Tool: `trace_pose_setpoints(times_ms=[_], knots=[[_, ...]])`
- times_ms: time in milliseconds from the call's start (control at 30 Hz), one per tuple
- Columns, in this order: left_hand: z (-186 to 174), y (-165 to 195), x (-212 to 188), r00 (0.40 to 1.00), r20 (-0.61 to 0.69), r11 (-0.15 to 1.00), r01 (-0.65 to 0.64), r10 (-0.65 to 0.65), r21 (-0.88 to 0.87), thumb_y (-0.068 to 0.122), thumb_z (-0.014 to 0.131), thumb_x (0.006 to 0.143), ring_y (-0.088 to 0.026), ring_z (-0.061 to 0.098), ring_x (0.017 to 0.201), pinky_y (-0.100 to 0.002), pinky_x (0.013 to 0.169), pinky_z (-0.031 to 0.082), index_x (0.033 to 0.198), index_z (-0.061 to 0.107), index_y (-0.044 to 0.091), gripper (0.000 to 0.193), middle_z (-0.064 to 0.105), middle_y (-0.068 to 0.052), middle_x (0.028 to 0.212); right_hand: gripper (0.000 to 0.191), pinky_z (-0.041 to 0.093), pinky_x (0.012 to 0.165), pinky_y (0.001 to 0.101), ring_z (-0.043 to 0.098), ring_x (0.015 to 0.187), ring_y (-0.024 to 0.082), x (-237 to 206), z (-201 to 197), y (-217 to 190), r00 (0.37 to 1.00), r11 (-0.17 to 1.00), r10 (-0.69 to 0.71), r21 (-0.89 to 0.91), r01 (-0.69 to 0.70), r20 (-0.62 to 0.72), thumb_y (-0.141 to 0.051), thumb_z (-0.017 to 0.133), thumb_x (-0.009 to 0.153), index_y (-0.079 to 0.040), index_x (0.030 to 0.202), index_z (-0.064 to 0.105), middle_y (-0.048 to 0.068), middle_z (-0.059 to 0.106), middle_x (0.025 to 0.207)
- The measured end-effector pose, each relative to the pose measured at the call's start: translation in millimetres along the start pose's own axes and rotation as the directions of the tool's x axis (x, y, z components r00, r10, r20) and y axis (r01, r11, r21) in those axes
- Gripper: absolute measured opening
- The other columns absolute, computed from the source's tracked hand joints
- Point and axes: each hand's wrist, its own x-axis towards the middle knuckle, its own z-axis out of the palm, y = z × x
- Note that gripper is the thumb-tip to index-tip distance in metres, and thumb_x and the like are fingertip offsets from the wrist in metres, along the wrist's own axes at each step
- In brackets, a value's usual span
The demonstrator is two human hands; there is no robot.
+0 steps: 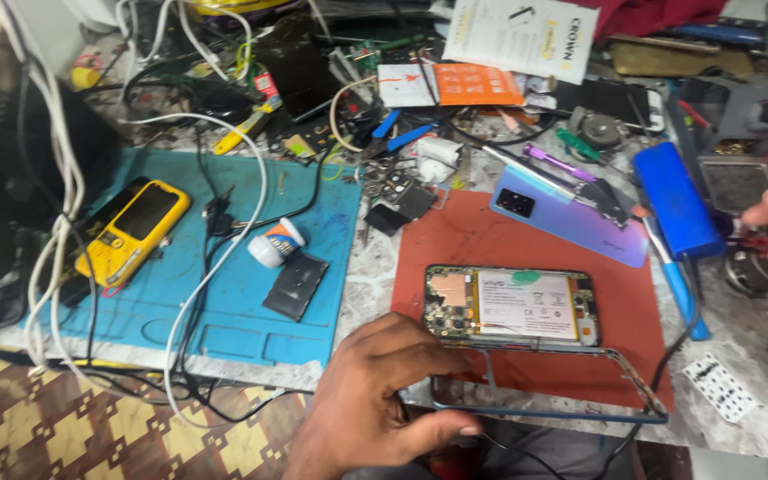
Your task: The person is repairing a smartphone by reattaching the screen, connecting internal components, and installing the battery. They handle the screen, battery, and internal parts, using their hands to align and secure the components.
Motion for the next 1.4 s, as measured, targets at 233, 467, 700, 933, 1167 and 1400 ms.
trace_pose_setpoints(times_ms=[233,467,700,933,1167,1400], knots=[[0,-2,-3,0.999,0.032,0.999,0.038,-0.039,0.038,0.049,0.085,0.079,-0.025,0.072,0.103,-0.038,0.091,0.057,0.107,0.080,0.015,0.044,0.078,-0.002,0.105,0.021,0.044,0.065,0.0272,0.054,0.084,0.011,-58,-10,-22,0.993,0.978,-0.102,-0.174,0.111,0.058,-0.014,0.054,0.112,0.000,0.127,0.057,0.005,0.057,0.111],[-2,-6,-4,1.000,0.029,1.000,0.007,-0.008,0.020,0.048,0.086,0.079,-0.025,0.074,0.104,-0.038,0.093,0.057,0.105,0.080,0.013,0.044,0.078,-0.004,0.105,0.019,0.046,0.068,0.0260,0.057,0.085,0.010,-55,-31,-8,0.991,0.995,-0.020,-0.101,0.007,-0.134,-0.014,0.055,0.111,-0.001,0.123,0.059,0.005,0.061,0.108],[-2,-7,-5,0.999,0.041,0.999,0.009,-0.010,0.031,0.049,0.087,0.077,-0.025,0.073,0.101,-0.039,0.091,0.057,0.105,0.081,0.012,0.046,0.078,-0.004,0.102,0.017,0.048,0.067,0.0263,0.059,0.081,0.011,-65,-36,-25,0.985,0.992,-0.080,-0.106,0.064,-0.152,-0.012,0.059,0.106,0.000,0.118,0.062,0.005,0.062,0.103],[-2,-4,-3,0.999,0.029,0.999,0.015,-0.016,0.033,0.050,0.086,0.078,-0.026,0.073,0.103,-0.038,0.091,0.057,0.105,0.080,0.013,0.046,0.078,-0.004,0.104,0.014,0.049,0.067,0.0266,0.062,0.078,0.012,-35,3,-108,0.973,0.974,-0.226,-0.012,0.227,0.034,-0.009,0.063,0.102,0.000,0.113,0.065,0.005,0.063,0.099],[1,-2,-1,1.000,0.007,0.999,-0.005,0.005,0.045,0.045,0.087,0.078,-0.026,0.071,0.096,-0.037,0.085,0.056,0.106,0.080,0.014,0.042,0.077,-0.002,0.101,0.014,0.053,0.068,0.0280,0.066,0.080,0.014,2,88,-164,0.763,0.887,-0.425,0.056,0.459,0.487,-0.011,0.070,0.094,-0.001,0.104,0.070,0.007,0.067,0.095],[4,-2,-2,0.999,-0.027,0.997,-0.040,0.041,0.060,0.044,0.087,0.079,-0.025,0.071,0.098,-0.036,0.087,0.056,0.108,0.079,0.015,0.042,0.077,-0.001,0.103,0.039,0.054,0.076,0.0403,0.066,0.091,0.027,11,183,-178,0.655,0.805,-0.390,-0.107,0.584,0.647,-0.036,0.076,0.087,-0.004,0.107,0.071,0.012,0.064,0.101]])
